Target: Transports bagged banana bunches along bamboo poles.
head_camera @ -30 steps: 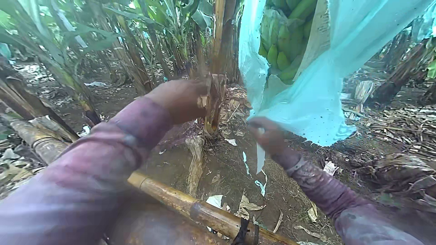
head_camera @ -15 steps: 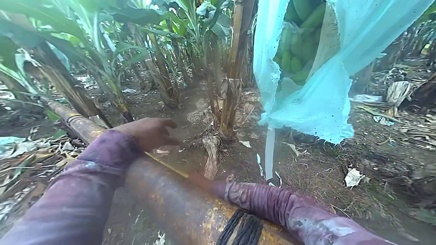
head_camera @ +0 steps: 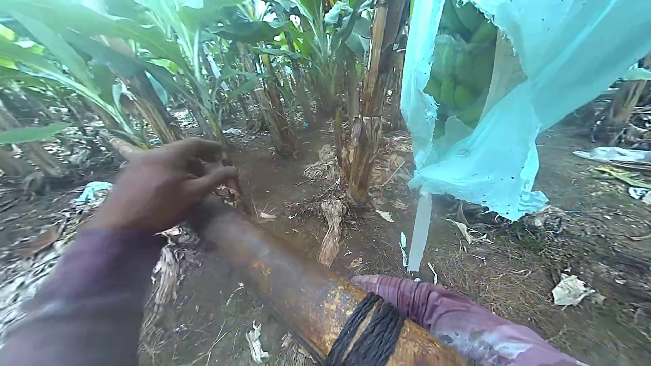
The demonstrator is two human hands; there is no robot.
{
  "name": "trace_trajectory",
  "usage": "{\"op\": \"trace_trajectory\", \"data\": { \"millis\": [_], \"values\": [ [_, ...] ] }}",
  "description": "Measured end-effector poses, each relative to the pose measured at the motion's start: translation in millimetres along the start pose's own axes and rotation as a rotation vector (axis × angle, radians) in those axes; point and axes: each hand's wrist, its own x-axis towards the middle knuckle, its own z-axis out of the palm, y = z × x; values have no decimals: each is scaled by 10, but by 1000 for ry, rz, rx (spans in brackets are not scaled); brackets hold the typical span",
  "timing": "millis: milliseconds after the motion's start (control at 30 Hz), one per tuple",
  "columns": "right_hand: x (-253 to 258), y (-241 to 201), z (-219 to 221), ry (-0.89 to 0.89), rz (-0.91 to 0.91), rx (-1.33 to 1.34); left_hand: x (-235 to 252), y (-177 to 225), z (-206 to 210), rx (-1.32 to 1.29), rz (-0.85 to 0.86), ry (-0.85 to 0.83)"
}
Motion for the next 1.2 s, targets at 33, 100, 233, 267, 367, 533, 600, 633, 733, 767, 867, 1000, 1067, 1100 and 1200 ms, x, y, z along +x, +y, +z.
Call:
{"op": "trace_trajectory", "data": {
  "millis": [33,100,233,267,367,533,600,633,733,767,867,1000,1067,1100,1200],
  "values": [
    [90,-69,-63,-128,104,117,-195,-54,-51,-49,-46,116],
    [-1,72,-47,-82,-14,194,-659,-105,-3,-152,-165,352],
    [-656,-462,-709,-204,56,271,-1804,-186,863,-366,-597,458],
    [-804,-494,-807,-202,-1,290,-2230,-272,1319,-367,-699,412],
    [-992,-486,-765,-231,-131,412,-3772,-22,2621,-424,-1030,75],
    [-795,-423,-549,-299,-145,431,-6332,1885,3462,-629,-1792,-144],
    [-723,-473,-518,-327,-121,449,-7024,2801,3411,-578,-2078,-221],
    [-682,-498,-505,-336,-121,460,-7259,3212,3311,-534,-2192,-294],
    [-451,-623,-429,-354,-155,469,-7915,4150,3120,-442,-2501,-517],
    [-367,-681,-416,-351,-163,473,-8037,4307,3076,-444,-2571,-520],
    [-100,-891,-356,-342,-174,487,-8105,4338,2933,-481,-2636,-392],
    [376,-1234,-203,-376,-214,461,-8054,3634,2949,-514,-2514,-137],
    [657,-1462,-98,-382,-229,453,-7994,3087,2938,-571,-2451,-13],
    [806,-1593,-41,-388,-236,452,-7951,2800,2895,-607,-2411,9],
    [1286,-2030,178,-408,-264,431,-8102,2007,2888,-691,-2247,73]
  ]
}}
